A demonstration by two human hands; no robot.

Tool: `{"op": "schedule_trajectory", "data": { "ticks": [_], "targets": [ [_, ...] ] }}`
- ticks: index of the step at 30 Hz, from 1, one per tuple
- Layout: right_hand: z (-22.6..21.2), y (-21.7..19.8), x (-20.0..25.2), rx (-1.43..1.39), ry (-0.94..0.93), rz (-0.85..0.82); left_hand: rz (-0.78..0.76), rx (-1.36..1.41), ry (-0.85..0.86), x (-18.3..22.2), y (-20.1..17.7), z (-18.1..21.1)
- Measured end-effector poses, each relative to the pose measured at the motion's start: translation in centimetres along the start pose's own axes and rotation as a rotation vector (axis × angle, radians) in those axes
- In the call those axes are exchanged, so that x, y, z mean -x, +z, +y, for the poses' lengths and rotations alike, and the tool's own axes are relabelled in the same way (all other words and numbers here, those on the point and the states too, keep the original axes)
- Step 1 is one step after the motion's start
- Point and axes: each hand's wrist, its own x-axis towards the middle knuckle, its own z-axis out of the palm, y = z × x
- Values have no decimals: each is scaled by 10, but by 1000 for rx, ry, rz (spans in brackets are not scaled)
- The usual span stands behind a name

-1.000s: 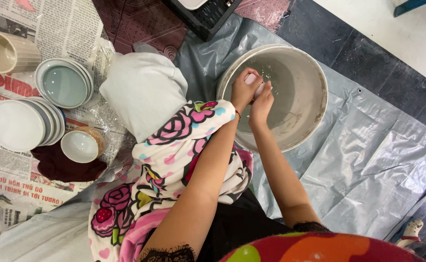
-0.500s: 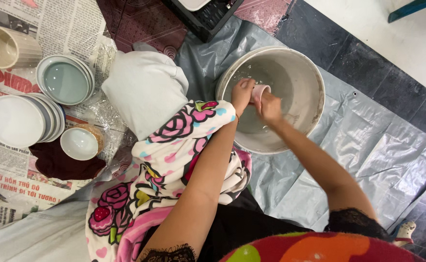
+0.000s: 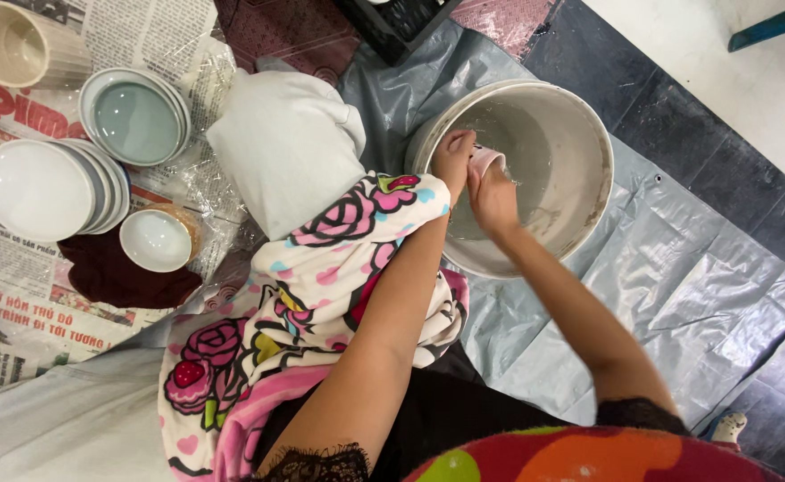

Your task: The person sits on the floor and repeatedly washes small ceramic cups and bowls in a bucket of water, then wipes them dry with a dark cloth. The person handles the items one at a time, rinsing them and placing them on a newspaper-covered surface.

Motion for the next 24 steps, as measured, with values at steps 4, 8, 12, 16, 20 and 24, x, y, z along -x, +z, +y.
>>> {"op": "schedule_trajectory", "data": {
  "ticks": [4,8,12,16,20,24],
  "targets": [
    [21,-51,3,230,-434,37,-51,-180,-330,2,-6,-2],
    [20,-90,13,-40,-342,109,-83,-191,-477,6,-4,19],
    [-1,-75,8,-644,244,-119,-148,-286,-408,8,-1,25],
    [-6,-59,-7,-830,493,-302,-227,-358,-346,4,2,3],
    [-14,-55,-8,-642,225,-184,-252,-250,-346,-9,0,-26],
    [-24,-51,-4,-765,199,-218,-180,-244,-338,-21,-4,-38]
  ]
}}
